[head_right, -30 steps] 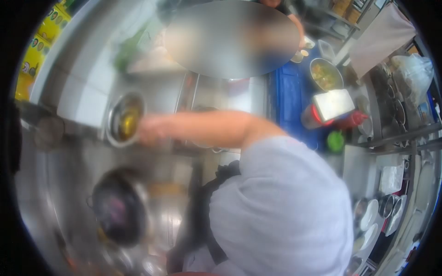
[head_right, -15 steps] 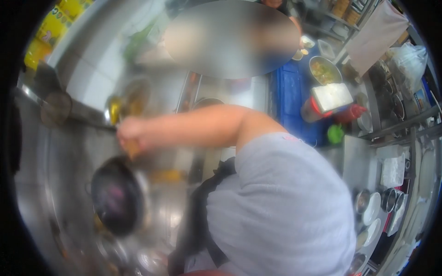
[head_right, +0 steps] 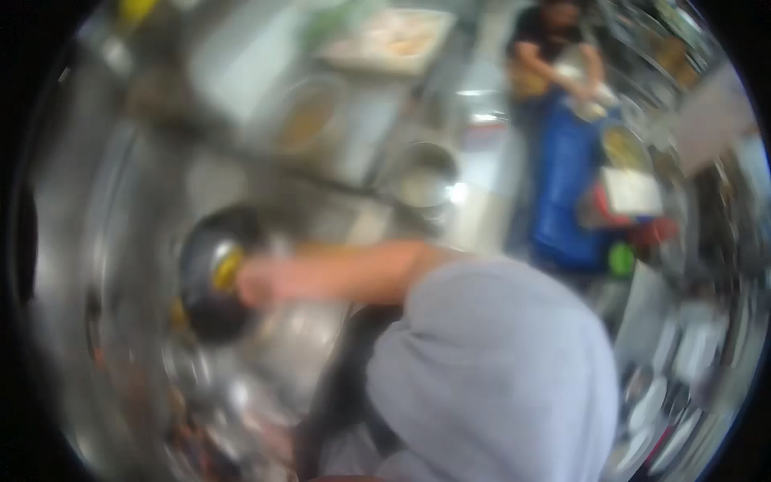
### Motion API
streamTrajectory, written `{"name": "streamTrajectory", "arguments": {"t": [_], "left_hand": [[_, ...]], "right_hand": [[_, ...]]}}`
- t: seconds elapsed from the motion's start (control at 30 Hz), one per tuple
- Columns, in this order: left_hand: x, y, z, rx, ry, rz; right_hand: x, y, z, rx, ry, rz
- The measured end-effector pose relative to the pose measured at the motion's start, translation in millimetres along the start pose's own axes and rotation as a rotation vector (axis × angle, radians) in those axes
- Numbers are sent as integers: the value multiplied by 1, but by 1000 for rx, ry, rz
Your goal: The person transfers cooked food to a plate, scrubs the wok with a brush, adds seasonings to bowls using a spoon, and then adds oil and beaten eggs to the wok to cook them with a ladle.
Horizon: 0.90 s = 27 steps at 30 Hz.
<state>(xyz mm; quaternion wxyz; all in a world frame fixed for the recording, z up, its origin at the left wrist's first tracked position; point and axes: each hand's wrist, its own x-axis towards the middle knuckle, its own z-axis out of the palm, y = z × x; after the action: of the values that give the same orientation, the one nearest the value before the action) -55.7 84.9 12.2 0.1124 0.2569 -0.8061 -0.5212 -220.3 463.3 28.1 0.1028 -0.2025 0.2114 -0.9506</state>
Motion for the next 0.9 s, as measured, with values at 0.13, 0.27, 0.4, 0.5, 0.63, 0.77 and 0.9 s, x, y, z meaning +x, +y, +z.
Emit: {"name": "streamTrajectory", "arguments": {"t": [0.13, 0.27, 0.4, 0.5, 0.63, 0.77, 0.9], "left_hand": [[-12, -11, -16, -433, 35, -55], [-28, -51, -41, -140, 168, 33], [-72, -18, -42, -140, 228, 77], [-84, -26, -49, -168, 217, -16], [-98, -45, -33, -168, 188, 69], [-101, -38, -30, -101, 164, 46], [-113, -10, -25, -180, 236, 59]], "right_hand": [[19, 22, -7, 213, 398, 500], [26, 50, -31, -19, 465, 694], [-5, 31, 45, -136, 639, 835], [10, 30, 64, -101, 679, 840], [68, 51, -38, 96, 615, 644], [49, 77, -29, -443, 531, 608], [13, 58, -7, -708, 483, 715]]}}
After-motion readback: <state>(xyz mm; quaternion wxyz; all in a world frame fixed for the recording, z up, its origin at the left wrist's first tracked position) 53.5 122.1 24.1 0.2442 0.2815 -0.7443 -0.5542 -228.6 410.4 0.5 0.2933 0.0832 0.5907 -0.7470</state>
